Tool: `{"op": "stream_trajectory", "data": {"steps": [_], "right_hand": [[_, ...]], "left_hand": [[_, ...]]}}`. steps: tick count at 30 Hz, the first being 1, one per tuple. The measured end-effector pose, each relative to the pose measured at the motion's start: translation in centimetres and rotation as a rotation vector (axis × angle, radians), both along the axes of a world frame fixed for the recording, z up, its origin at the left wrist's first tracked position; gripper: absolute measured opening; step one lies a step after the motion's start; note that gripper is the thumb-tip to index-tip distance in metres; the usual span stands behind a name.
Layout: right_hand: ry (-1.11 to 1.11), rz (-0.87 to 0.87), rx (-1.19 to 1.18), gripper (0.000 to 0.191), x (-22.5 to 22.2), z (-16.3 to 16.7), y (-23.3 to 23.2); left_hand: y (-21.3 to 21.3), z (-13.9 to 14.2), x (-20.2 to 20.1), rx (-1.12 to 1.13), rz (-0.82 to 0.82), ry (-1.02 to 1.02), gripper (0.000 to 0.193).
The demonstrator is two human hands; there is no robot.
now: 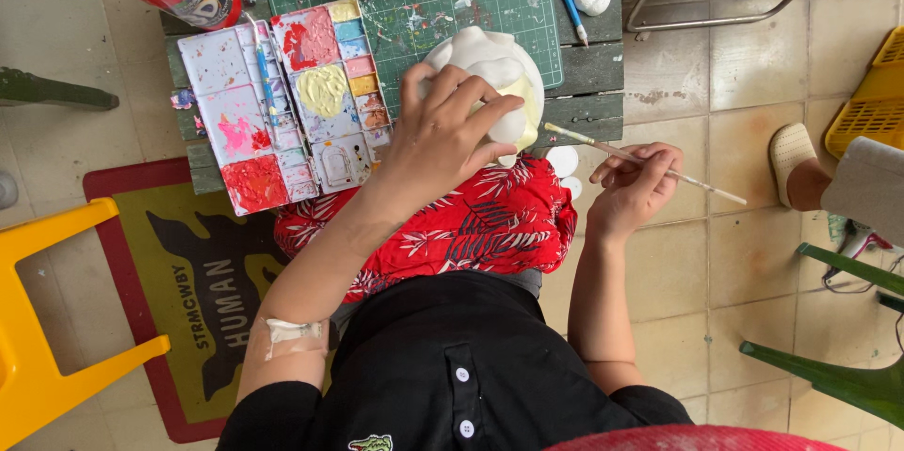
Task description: The person sits on the floor and paints a white ceramic figurine with yellow paint using a brush, holding the figurine steady with one hand while brushing its body and head, dipping the brush into a paint palette between strokes.
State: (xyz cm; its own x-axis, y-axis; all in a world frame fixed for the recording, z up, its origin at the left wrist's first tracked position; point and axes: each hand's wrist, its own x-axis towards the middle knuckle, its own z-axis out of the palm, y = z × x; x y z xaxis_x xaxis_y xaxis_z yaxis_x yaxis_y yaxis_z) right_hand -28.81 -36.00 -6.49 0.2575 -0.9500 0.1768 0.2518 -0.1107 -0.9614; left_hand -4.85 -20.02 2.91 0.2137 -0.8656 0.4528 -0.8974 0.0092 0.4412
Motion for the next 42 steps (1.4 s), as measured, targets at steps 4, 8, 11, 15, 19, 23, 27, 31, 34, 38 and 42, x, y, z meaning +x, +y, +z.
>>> {"op": "stream_trajectory", "data": {"steps": [4,8,11,15,19,23,27,31,34,38,42], "right_hand": [[-0.048,-0.042,-0.066,0.025,0.0,0.4,-0.8],[0.000,-0.020,-0.133,0.026,0.4,0.6,-0.9],[0.014,-0.023,-0.266,0.028,0.8,0.4,0.0],[0.081,0.003,-0.317,0.028,1.5,0.1,1.0],[0.157,0.013,-0.372,0.029,1.9,-0.2,1.6],[0.143,0.050,-0.450,0.031,2.0,-1.1,3.1],[0.101,0.031,-0.480,0.031,1.5,-1.8,4.1],[0.114,0.046,-0.529,0.028,2.0,-1.3,4.1],[0.190,0.110,-0.634,0.017,3.5,0.1,4.0],[0.429,0.162,-0.878,0.010,5.6,3.2,4.1],[0.625,0.215,-1.029,0.022,7.3,6.0,4.1]], "left_hand": [[-1.4,-0.1,-0.8,-0.007,0.174,-0.012,0.049],[-3.8,-0.1,-1.7,-0.023,0.366,-0.052,0.051],[-6.1,-0.2,-2.3,-0.021,0.495,-0.099,0.055],[-7.6,-0.5,-2.7,-0.006,0.538,-0.122,0.059],[-5.9,-1.5,-0.5,-0.008,0.419,-0.038,0.069],[-1.5,-2.7,3.6,0.082,0.378,0.070,0.061],[1.1,-3.4,6.2,0.105,0.168,0.246,0.090],[0.1,-3.6,7.1,0.187,0.025,0.312,0.110],[-1.9,-3.5,8.0,0.213,-0.069,0.296,0.108],[-2.7,-3.2,8.8,0.239,-0.119,0.315,0.102],[-2.6,-3.0,8.4,0.227,-0.073,0.300,0.099]]}}
